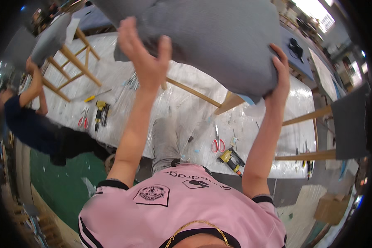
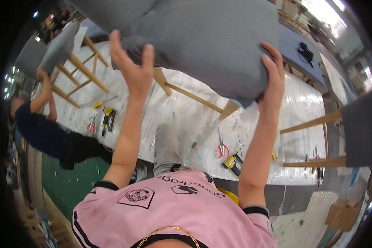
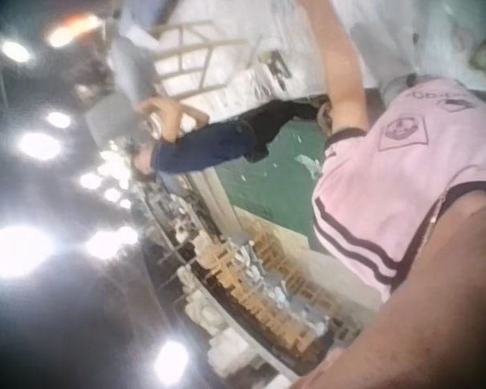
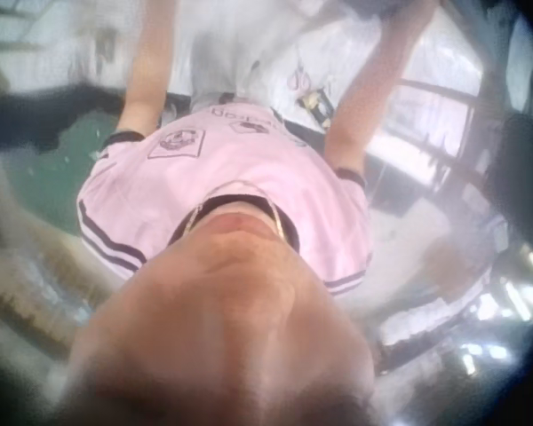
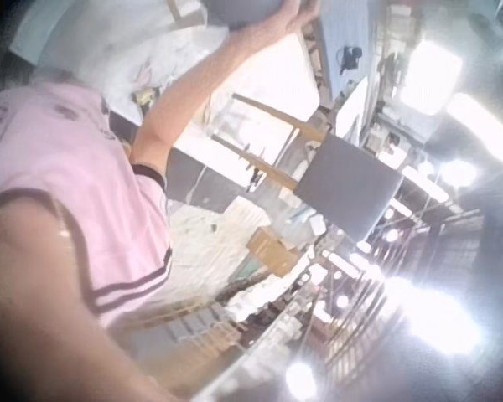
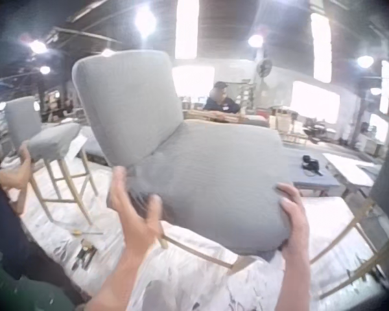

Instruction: The person stretches and secures gray fabric over a wooden chair frame, using a staple gun to fasten the fabric to the underside. The person repeatedly pulls, folds, and staples the fabric, then trims excess material with scissors.

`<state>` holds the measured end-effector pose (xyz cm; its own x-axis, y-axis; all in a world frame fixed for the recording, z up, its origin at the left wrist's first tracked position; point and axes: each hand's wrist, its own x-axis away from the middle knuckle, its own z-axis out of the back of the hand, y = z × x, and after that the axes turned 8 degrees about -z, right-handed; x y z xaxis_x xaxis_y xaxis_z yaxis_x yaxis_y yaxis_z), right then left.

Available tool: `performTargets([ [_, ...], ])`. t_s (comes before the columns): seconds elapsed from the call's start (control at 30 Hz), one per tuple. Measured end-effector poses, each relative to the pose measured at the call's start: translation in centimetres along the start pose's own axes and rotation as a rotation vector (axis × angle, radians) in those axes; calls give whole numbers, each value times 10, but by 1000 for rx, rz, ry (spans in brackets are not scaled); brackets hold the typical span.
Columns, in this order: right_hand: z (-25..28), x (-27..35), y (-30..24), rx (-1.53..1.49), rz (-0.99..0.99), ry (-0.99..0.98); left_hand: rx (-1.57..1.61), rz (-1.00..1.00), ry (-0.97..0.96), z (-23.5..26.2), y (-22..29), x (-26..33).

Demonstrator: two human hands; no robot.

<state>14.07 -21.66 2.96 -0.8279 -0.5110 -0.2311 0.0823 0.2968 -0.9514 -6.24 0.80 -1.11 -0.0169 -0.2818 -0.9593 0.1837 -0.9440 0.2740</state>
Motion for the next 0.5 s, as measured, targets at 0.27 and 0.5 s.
performTargets([
  [0.27, -3, -33, 10, 28, 74, 98, 235, -311, -187, -126, 49, -13],
  [0.5, 58, 29, 54, -38, -130, 75, 361, -180, -201, -140, 54, 7],
])
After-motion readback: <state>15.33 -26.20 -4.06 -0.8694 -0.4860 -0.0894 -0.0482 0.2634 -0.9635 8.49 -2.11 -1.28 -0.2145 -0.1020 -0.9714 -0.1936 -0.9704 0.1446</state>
